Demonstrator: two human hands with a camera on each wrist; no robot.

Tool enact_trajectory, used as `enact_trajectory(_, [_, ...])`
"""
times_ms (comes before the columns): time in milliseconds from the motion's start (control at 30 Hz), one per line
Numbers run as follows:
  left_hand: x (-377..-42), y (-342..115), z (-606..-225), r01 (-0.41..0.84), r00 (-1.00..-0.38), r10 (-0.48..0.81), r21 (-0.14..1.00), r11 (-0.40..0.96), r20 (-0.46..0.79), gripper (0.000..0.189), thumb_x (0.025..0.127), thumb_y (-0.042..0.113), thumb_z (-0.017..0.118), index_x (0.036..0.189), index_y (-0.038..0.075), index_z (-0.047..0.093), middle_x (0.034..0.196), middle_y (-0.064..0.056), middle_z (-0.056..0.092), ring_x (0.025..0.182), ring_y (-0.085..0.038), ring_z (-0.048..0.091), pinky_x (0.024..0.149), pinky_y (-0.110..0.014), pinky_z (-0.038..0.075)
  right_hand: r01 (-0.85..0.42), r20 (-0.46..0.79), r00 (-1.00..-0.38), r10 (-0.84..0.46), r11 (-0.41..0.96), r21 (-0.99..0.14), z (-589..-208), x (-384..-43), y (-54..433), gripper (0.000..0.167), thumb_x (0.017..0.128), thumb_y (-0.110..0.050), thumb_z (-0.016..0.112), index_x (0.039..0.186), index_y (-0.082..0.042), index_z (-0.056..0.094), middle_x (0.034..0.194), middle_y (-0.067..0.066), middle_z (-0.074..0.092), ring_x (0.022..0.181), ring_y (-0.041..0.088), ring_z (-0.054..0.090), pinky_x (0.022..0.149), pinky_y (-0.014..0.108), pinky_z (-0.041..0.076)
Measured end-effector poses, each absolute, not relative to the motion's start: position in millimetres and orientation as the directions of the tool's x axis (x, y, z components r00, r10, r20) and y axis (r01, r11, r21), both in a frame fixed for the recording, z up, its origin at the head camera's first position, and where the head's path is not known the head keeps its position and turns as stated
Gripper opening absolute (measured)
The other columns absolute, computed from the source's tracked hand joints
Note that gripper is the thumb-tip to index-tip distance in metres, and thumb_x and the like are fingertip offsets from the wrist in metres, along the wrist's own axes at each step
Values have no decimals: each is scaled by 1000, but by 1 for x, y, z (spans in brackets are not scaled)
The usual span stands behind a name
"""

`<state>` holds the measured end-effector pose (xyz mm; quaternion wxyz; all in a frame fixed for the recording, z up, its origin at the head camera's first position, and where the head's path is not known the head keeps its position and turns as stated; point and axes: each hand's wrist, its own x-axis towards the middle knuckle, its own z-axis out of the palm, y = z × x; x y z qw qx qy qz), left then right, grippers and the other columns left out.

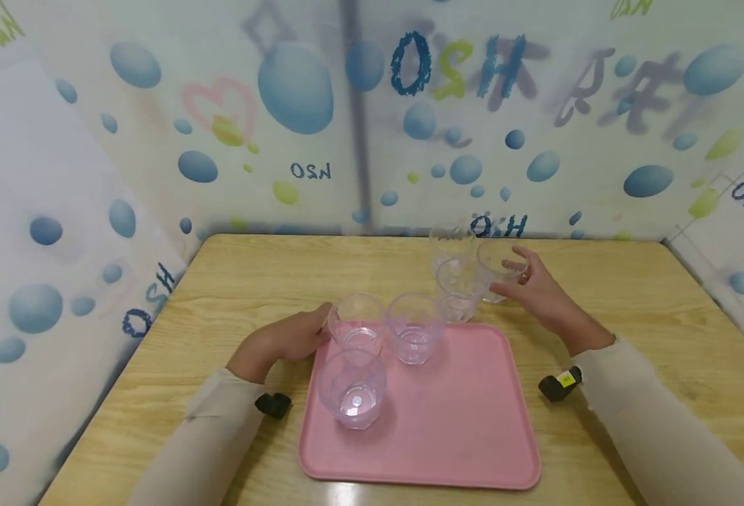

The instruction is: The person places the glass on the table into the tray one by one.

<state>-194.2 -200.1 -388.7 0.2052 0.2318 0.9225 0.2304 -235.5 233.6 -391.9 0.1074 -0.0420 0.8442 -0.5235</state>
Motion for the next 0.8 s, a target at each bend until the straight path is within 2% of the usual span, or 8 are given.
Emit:
enact_trajectory(200, [-195,-199,-390,330,-812,521,530,781,-264,34,107,18,42,138,4,39,132,-20,59,125,-32,57,110,-52,42,29,-117,-981,-154,483,-875,-392,-233,234,99,92,-38,73,160,-12,6,162,19,28,141,45,33,107,57,42])
enact_trajectory(300, [-195,-199,-390,328,-812,520,529,783,-266,35,107,18,41,139,4,39,133,-21,59,126,-32,57,110,-53,42,23,-112,-982,-150,500,-866,-392,-230,238,99,91,-40,73,160,-13,8,161,19,31,139,43,37,100,42,50])
enact_trajectory(367, [-195,-198,-389,326,-812,517,527,785,-269,35,107,18,41,138,4,39,132,-20,59,125,-32,58,109,-53,43,20,-111,-982,-150,506,-862,-392,-227,241,99,91,-41,73,160,-13,9,160,19,32,137,41,39,92,30,51])
enact_trajectory(400, [-195,-198,-389,325,-813,516,526,786,-270,34,107,18,41,138,4,39,132,-20,59,125,-32,58,109,-53,43,20,-111,-982,-151,507,-862,-392,-225,243,99,91,-42,72,160,-13,8,160,19,32,137,41,39,91,28,50])
enact_trajectory(467, [-194,-198,-389,324,-814,514,522,789,-270,32,107,19,40,136,5,40,130,-19,60,123,-30,58,109,-52,43,24,-113,-983,-145,511,-859,-390,-220,245,99,91,-43,72,161,-14,8,161,18,32,138,41,38,93,31,50])
enact_trajectory(600, [-195,-198,-389,322,-815,511,520,791,-273,29,107,20,40,132,7,42,127,-17,61,119,-27,60,108,-51,44,35,-118,-984,-130,510,-860,-384,-208,246,100,91,-46,72,161,-17,7,161,17,31,142,44,33,106,60,43])
enact_trajectory(667, [-195,-198,-389,322,-814,512,520,791,-274,28,107,20,40,132,7,42,126,-17,61,118,-27,60,108,-51,44,30,-110,-986,-128,509,-860,-379,-201,246,99,91,-46,71,161,-18,7,161,16,32,144,43,32,108,60,41])
enact_trajectory(800, [-194,-198,-389,316,-817,508,524,791,-275,32,107,19,41,135,6,41,128,-18,61,121,-29,59,109,-52,43,-11,-75,-985,-153,498,-867,-373,-187,246,94,93,-41,71,160,-17,10,159,16,34,145,41,34,99,29,51])
